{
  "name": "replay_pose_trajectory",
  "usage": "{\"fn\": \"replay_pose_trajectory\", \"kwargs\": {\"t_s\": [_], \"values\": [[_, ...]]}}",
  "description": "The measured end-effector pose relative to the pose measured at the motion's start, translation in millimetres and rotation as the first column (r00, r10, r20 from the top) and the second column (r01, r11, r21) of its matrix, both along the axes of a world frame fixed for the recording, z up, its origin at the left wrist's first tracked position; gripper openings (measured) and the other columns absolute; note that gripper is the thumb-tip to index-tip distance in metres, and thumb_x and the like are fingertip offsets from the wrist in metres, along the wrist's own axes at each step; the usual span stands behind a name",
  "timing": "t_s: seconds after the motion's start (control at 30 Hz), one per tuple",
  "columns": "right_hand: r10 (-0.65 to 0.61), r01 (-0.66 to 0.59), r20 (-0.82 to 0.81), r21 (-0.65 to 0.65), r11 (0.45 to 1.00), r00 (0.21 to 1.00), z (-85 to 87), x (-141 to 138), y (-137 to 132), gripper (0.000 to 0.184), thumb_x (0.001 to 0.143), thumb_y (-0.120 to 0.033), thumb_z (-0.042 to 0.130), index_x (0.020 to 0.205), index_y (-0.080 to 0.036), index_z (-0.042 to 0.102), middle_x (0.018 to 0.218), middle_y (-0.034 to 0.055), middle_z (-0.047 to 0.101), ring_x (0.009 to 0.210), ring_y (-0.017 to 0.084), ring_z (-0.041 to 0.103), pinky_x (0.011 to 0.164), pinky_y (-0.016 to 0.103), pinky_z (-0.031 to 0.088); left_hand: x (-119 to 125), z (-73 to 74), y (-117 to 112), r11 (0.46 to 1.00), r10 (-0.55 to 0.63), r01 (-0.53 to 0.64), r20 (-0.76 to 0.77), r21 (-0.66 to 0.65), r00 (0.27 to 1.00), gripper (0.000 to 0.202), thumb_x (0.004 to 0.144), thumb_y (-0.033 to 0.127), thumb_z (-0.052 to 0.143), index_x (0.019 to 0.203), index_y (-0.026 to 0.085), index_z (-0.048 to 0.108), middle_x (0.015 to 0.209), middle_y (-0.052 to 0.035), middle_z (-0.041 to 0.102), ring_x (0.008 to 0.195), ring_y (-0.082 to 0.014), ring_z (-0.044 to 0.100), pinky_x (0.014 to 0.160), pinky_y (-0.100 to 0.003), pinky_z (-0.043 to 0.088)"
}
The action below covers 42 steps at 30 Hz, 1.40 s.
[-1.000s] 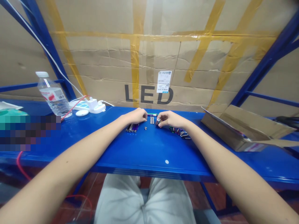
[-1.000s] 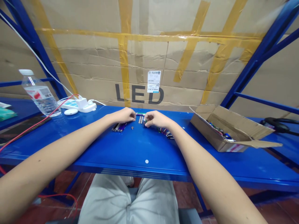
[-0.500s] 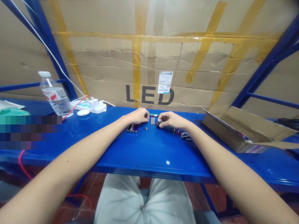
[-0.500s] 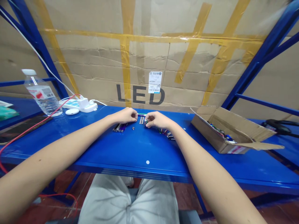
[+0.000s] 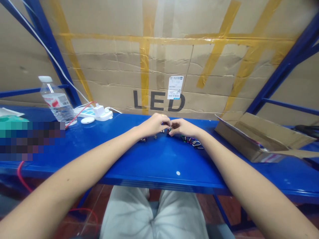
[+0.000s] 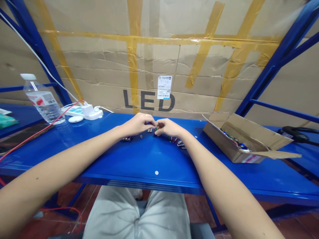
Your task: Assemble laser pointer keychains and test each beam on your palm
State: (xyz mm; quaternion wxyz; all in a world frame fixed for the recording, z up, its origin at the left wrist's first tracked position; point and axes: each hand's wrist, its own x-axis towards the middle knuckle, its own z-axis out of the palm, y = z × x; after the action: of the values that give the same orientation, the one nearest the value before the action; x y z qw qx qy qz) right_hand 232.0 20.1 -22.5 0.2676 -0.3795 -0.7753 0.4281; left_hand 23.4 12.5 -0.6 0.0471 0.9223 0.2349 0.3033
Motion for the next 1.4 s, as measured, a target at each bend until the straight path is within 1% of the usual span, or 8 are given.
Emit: {"fn": "replay_pose_trajectory", "kwargs": {"t_s": [0.37, 0.63, 0.77, 0.87, 0.97, 1.2, 1.3, 1.4], "values": [[-0.034, 0.033, -0.028, -0.038, 0.999, 0.999, 2.9, -1, -5, 0.023, 0.062, -0.021, 0.079, 0.079, -0.019, 0.063, 0.075, -0.0013, 0.068, 0.074, 0.017, 0.065, 0.074, 0.032, 0.052, -3, 1.1, 2, 0.997, -0.006, 0.005, -0.020, -0.071, 1.000, 0.017, 0.080, 0.010, 0.064, 0.089, 0.016, 0.077, 0.087, -0.0047, 0.074, 0.080, -0.0160, 0.066, 0.075, -0.029, 0.049], [-0.041, 0.039, -0.113, -0.019, 0.999, 0.993, 11.8, -12, -13, 0.023, 0.063, -0.021, 0.079, 0.078, -0.018, 0.063, 0.075, 0.0010, 0.070, 0.073, 0.017, 0.067, 0.080, 0.035, 0.055, -1, 7.1, -2, 0.977, 0.132, -0.125, 0.031, -0.172, 0.991, 0.013, 0.073, 0.021, 0.074, 0.085, 0.015, 0.074, 0.085, -0.0045, 0.071, 0.077, -0.0161, 0.063, 0.070, -0.029, 0.047], [-0.200, 0.206, -0.206, 0.006, 0.979, 0.958, 10.1, -20, -13, 0.034, 0.063, -0.016, 0.078, 0.091, -0.018, 0.059, 0.083, 0.0042, 0.071, 0.076, 0.019, 0.068, 0.077, 0.036, 0.056, -6, 12.4, 4, 0.947, 0.153, -0.089, 0.191, -0.308, 0.970, 0.009, 0.075, 0.018, 0.069, 0.083, 0.014, 0.072, 0.083, -0.0042, 0.072, 0.078, -0.0151, 0.064, 0.073, -0.029, 0.050], [-0.367, 0.384, -0.116, 0.198, 0.902, 0.923, 5.8, -28, -15, 0.029, 0.069, -0.022, 0.077, 0.090, -0.018, 0.057, 0.082, 0.0044, 0.069, 0.075, 0.019, 0.064, 0.071, 0.034, 0.052, -12, 15.0, 13, 0.912, 0.200, -0.039, 0.359, -0.408, 0.912, 0.009, 0.077, 0.015, 0.065, 0.085, 0.013, 0.068, 0.085, -0.0059, 0.073, 0.081, -0.0148, 0.067, 0.078, -0.030, 0.052], [-0.324, 0.256, 0.115, 0.397, 0.882, 0.939, 2.5, -42, -26, 0.016, 0.080, -0.031, 0.070, 0.081, -0.018, 0.062, 0.077, 0.0042, 0.068, 0.072, 0.018, 0.061, 0.067, 0.031, 0.047, -15, 15.3, 20, 0.847, 0.280, 0.030, 0.494, -0.530, 0.824, 0.009, 0.082, 0.011, 0.059, 0.090, 0.012, 0.063, 0.089, -0.0089, 0.073, 0.089, -0.0163, 0.069, 0.081, -0.031, 0.054], [-0.184, -0.029, 0.381, 0.490, 0.871, 0.906, -1.8, -71, -48, 0.012, 0.085, -0.013, 0.061, 0.074, -0.018, 0.065, 0.082, 0.0077, 0.073, 0.075, 0.019, 0.062, 0.069, 0.030, 0.042, -14, 10.1, 17, 0.727, 0.315, 0.195, 0.572, -0.658, 0.757, 0.016, 0.090, 0.010, 0.052, 0.103, 0.015, 0.060, 0.090, -0.0061, 0.067, 0.084, -0.0147, 0.066, 0.068, -0.030, 0.058], [-0.201, 0.032, 0.310, 0.474, 0.880, 0.929, 3.5, -61, -43, 0.012, 0.082, -0.011, 0.059, 0.073, -0.017, 0.065, 0.077, 0.0056, 0.071, 0.071, 0.018, 0.060, 0.066, 0.029, 0.041, -13, 7.6, 17, 0.721, 0.269, 0.246, 0.588, -0.648, 0.763, 0.017, 0.088, 0.011, 0.057, 0.105, 0.015, 0.061, 0.092, -0.0059, 0.065, 0.084, -0.0141, 0.063, 0.069, -0.031, 0.060], [-0.325, 0.275, 0.019, 0.487, 0.829, 0.946, 14.0, -44, -34, 0.009, 0.082, -0.018, 0.059, 0.076, -0.017, 0.065, 0.074, 0.0039, 0.069, 0.070, 0.017, 0.059, 0.067, 0.030, 0.043, -13, 5.2, 19, 0.736, 0.261, 0.216, 0.562, -0.642, 0.785, 0.021, 0.086, 0.012, 0.062, 0.107, 0.012, 0.062, 0.093, -0.0078, 0.067, 0.083, -0.0149, 0.064, 0.069, -0.032, 0.059]]}}
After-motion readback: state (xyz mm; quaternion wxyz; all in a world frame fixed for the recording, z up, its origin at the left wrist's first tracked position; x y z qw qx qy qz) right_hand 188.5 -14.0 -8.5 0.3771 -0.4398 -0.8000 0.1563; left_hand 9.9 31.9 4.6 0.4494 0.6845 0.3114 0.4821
